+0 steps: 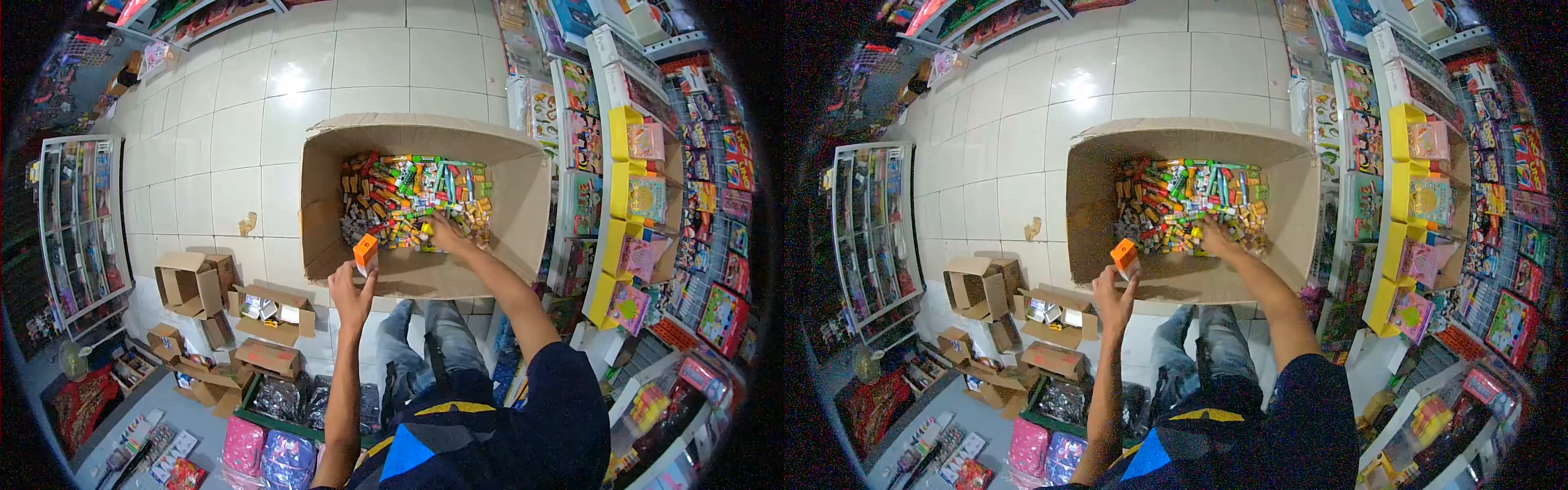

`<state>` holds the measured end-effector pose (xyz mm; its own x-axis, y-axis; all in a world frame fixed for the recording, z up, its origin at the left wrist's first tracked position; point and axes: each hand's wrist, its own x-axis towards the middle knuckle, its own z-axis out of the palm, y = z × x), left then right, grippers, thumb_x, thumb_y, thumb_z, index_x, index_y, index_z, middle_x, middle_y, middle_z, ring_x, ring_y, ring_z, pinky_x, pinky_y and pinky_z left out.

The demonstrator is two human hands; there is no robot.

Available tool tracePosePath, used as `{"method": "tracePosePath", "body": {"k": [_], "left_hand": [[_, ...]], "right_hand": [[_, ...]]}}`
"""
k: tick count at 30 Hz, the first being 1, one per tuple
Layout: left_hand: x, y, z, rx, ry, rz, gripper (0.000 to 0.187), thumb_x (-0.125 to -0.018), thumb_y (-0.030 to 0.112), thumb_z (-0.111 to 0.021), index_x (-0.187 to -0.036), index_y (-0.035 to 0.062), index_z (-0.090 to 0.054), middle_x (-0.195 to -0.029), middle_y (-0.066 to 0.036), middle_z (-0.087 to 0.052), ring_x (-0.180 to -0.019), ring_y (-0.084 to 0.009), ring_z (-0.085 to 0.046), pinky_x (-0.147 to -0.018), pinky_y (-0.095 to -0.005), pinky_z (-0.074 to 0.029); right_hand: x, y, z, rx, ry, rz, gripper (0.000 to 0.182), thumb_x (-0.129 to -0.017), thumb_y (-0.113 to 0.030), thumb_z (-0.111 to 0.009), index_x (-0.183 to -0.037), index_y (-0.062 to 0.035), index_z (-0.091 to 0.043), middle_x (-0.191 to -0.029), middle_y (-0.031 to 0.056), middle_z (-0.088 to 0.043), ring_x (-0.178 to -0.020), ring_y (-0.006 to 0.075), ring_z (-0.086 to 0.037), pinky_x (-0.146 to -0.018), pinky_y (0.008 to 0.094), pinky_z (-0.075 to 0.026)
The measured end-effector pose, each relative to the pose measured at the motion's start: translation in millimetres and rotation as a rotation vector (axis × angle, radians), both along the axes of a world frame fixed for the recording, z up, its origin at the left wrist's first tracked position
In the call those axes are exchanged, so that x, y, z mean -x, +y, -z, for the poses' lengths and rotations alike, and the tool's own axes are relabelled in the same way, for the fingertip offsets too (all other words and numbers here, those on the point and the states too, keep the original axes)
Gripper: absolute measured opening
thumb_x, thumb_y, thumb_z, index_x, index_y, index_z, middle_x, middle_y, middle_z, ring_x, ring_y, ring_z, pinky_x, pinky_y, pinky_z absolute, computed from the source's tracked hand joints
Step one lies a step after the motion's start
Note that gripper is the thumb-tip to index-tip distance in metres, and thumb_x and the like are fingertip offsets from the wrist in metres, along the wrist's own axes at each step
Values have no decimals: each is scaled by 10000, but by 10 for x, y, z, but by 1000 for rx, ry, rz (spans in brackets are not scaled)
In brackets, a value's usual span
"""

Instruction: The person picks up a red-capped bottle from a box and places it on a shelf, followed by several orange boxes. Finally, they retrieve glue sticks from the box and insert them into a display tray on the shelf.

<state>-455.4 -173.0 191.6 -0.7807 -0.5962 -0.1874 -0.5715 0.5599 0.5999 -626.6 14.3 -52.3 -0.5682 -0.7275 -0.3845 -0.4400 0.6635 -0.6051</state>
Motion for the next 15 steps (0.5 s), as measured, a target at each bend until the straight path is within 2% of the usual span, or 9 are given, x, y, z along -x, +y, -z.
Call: {"method": "tracePosePath", "body": {"k": [2, 5, 9, 11, 13, 15], "left_hand": [[-10, 13, 7, 34, 14, 21, 307, -768, 238, -696, -965, 40, -568, -934, -123, -593, -907, -287, -526, -789, -375, -358], [-29, 10, -6, 32, 9, 22, 332, -760, 247, -698, -987, 38, -577, -959, -120, -597, -927, -290, -531, -809, -381, -356], [-104, 14, 61, 15, 15, 41, 342, -754, 245, -702, -1001, 40, -584, -971, -116, -600, -941, -287, -533, -831, -386, -354], [-123, 5, 74, 26, 51, 62, 338, -753, 244, -704, -997, 42, -586, -965, -114, -602, -948, -281, -535, -829, -385, -355], [-78, 0, 13, 33, 114, 65, 315, -763, 247, -698, -975, 43, -585, -941, -109, -607, -947, -279, -540, -834, -377, -351], [-55, -3, -76, -46, 97, 18, 298, -781, 237, -691, -981, 46, -580, -948, -118, -600, -949, -285, -531, -815, -381, -364]], "right_hand": [[5, 7, -148, -212, -57, -64, 508, -785, -109, -552, -1288, -121, -483, -1405, 196, -375, -1124, 423, -509, -955, 481, -412], [-24, -50, -36, -383, 42, -86, 580, -779, -43, -486, -1348, -118, -400, -1430, 181, -346, -1158, 387, -500, -956, 484, -412], [-36, -65, 149, -358, 76, -84, 585, -792, -31, -452, -1367, -105, -372, -1398, 186, -390, -1181, 332, -495, -963, 458, -402], [-8, -102, 152, -328, -90, 35, 486, -764, -54, -507, -1249, -73, -482, -1263, 188, -516, -1164, 322, -503, -968, 441, -395], [49, -110, -13, -487, -1, -125, 425, -745, -66, -537, -1169, -56, -532, -1187, 190, -564, -1137, 318, -522, -961, 435, -400], [5, 44, 23, -281, -170, 189, 355, -724, -122, -590, -1065, -27, -567, -1083, 204, -608, -1056, 315, -575, -916, 440, -439]]}}
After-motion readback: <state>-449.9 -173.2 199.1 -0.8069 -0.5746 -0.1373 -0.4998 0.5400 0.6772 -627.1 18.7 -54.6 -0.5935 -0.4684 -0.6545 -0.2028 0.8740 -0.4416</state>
